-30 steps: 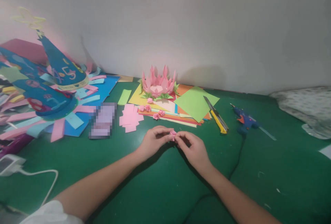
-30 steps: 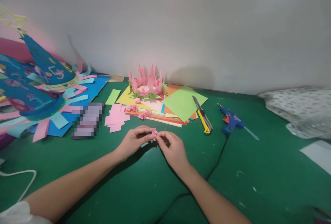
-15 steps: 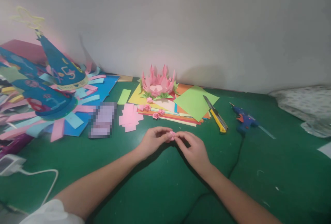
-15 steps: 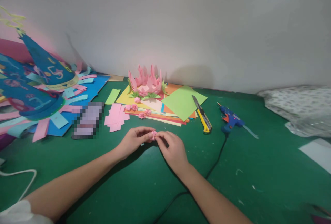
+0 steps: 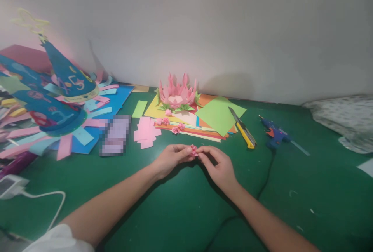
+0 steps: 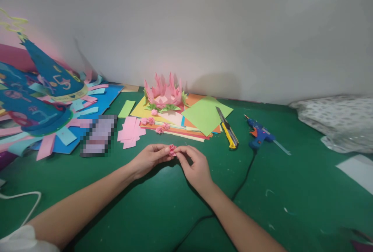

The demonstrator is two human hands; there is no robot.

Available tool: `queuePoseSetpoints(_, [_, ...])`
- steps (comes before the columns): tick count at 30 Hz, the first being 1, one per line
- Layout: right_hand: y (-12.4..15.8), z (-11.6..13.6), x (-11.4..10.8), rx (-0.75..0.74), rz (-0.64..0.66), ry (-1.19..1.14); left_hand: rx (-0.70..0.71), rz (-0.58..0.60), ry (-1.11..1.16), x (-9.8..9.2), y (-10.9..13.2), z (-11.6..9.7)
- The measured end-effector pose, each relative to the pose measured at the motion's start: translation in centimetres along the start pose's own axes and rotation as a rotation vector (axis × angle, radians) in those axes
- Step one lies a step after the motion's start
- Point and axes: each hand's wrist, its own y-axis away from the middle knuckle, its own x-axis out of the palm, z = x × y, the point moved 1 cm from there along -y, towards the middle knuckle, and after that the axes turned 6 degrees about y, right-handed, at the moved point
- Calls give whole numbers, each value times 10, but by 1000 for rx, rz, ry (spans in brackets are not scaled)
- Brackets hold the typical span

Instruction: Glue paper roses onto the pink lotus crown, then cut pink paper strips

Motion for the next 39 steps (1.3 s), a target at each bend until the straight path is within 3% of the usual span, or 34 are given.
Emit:
queuePoseSetpoints(19, [-2,-3,2,203,44,-221,-29,-15,21,4,3,-3])
queuePoseSetpoints(29, [-1,-2,2,140,29,-163,66,-20,-49,5,2,-2])
queuePoseSetpoints(34, [-2,1,0,144,11,-186,171,-48,-145,4,1,-3])
queuePoseSetpoints(39, [-6,2,-1,328,99,-306,430,-119,-406,3,5,-4])
